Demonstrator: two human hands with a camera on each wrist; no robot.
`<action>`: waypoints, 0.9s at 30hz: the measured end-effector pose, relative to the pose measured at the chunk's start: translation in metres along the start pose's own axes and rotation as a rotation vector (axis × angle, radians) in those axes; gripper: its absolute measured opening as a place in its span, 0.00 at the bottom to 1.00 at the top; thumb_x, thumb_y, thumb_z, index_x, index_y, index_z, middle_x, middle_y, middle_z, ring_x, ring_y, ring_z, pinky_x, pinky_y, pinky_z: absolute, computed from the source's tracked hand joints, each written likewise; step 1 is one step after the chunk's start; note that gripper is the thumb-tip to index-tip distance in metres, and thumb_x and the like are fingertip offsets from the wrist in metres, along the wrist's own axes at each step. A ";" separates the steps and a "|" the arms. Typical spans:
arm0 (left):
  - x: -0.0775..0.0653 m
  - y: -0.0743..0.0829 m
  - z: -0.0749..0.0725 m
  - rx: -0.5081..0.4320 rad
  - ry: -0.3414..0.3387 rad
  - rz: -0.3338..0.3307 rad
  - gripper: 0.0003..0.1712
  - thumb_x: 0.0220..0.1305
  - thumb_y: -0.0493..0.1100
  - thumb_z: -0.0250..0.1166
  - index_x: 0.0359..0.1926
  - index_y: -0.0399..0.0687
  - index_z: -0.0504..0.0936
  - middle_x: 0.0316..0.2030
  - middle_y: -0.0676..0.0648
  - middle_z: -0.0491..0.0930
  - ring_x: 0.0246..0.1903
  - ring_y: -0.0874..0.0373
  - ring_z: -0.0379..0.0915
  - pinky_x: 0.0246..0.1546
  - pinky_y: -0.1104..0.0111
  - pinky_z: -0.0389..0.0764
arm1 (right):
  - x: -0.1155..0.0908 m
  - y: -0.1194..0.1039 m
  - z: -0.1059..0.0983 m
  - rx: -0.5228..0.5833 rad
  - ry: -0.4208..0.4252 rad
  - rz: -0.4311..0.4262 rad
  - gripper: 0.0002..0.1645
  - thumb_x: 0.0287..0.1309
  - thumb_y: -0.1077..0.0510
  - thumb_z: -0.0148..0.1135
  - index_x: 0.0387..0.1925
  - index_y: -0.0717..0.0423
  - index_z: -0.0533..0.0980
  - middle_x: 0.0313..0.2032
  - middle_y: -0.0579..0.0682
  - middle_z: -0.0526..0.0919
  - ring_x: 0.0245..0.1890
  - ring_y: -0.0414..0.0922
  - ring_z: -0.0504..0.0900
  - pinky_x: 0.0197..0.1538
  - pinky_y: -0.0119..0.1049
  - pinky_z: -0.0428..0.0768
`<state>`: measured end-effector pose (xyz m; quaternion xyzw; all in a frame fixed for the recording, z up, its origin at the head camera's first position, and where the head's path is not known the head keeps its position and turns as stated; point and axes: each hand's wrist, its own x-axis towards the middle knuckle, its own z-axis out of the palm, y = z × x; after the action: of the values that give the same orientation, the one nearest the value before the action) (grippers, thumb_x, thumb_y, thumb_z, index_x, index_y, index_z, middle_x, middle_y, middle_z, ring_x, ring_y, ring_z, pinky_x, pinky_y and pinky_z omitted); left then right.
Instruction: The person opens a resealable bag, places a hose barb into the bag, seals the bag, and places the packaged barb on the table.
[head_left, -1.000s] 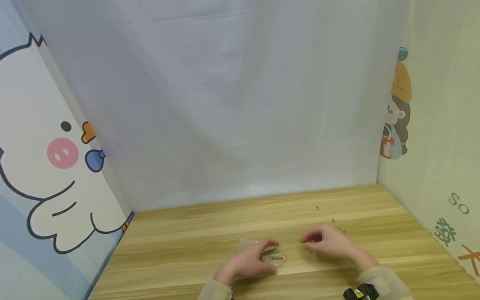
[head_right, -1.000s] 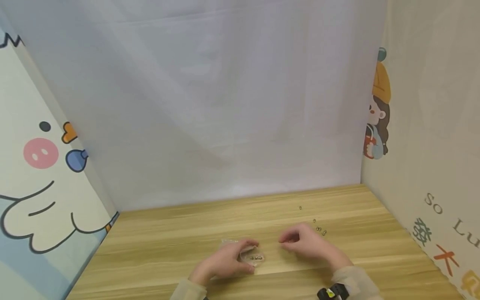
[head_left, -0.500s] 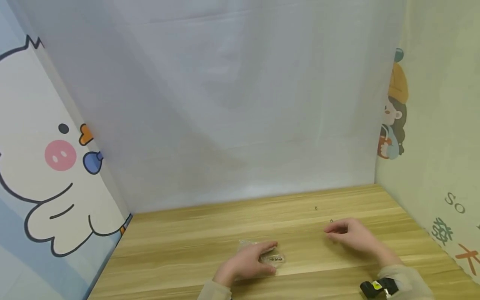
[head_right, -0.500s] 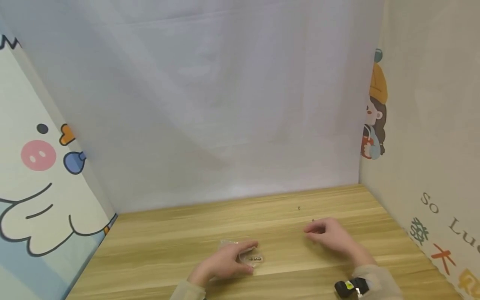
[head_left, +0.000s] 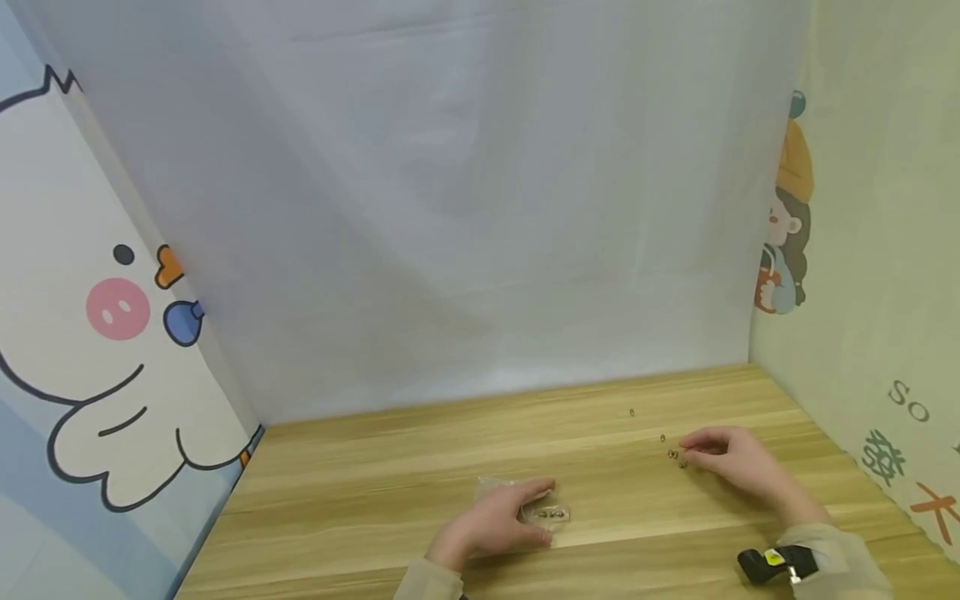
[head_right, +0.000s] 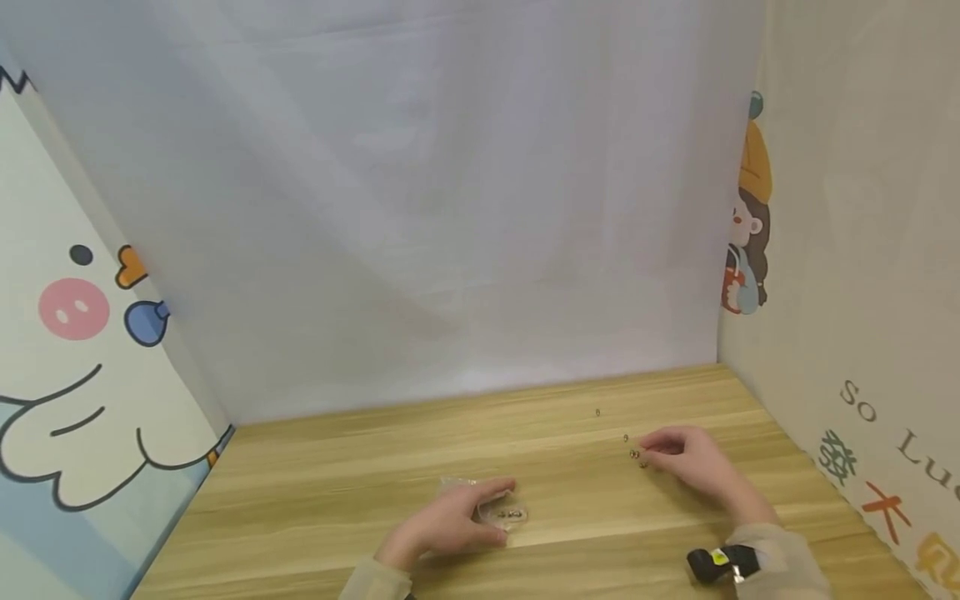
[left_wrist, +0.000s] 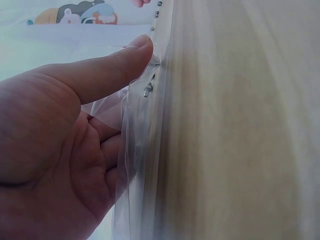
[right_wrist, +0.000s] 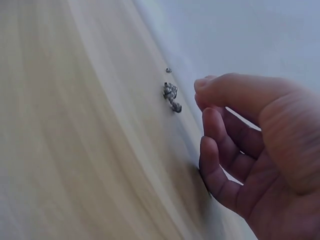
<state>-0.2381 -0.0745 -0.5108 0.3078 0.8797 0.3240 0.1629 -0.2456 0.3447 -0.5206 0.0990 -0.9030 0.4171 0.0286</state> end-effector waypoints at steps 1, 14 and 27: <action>0.000 0.000 0.000 -0.001 -0.001 -0.001 0.45 0.65 0.51 0.78 0.79 0.52 0.71 0.74 0.52 0.74 0.72 0.52 0.69 0.74 0.56 0.70 | 0.000 0.002 -0.001 -0.006 0.005 0.003 0.15 0.67 0.56 0.75 0.50 0.61 0.87 0.45 0.52 0.91 0.43 0.38 0.85 0.48 0.31 0.83; 0.001 -0.002 0.001 0.014 -0.005 0.004 0.45 0.65 0.52 0.78 0.79 0.54 0.71 0.74 0.53 0.74 0.72 0.54 0.69 0.73 0.58 0.70 | -0.004 0.010 0.000 -0.090 0.002 0.012 0.14 0.65 0.55 0.76 0.48 0.56 0.88 0.40 0.45 0.89 0.36 0.36 0.80 0.39 0.33 0.80; 0.001 -0.001 0.000 0.017 -0.012 0.006 0.44 0.66 0.52 0.78 0.80 0.54 0.70 0.74 0.53 0.74 0.72 0.54 0.69 0.73 0.57 0.71 | -0.003 0.010 0.001 -0.115 -0.044 0.003 0.11 0.67 0.54 0.74 0.48 0.53 0.89 0.39 0.42 0.86 0.34 0.37 0.77 0.38 0.35 0.77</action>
<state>-0.2393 -0.0750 -0.5114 0.3136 0.8805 0.3150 0.1647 -0.2449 0.3510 -0.5289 0.1050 -0.9261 0.3621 0.0135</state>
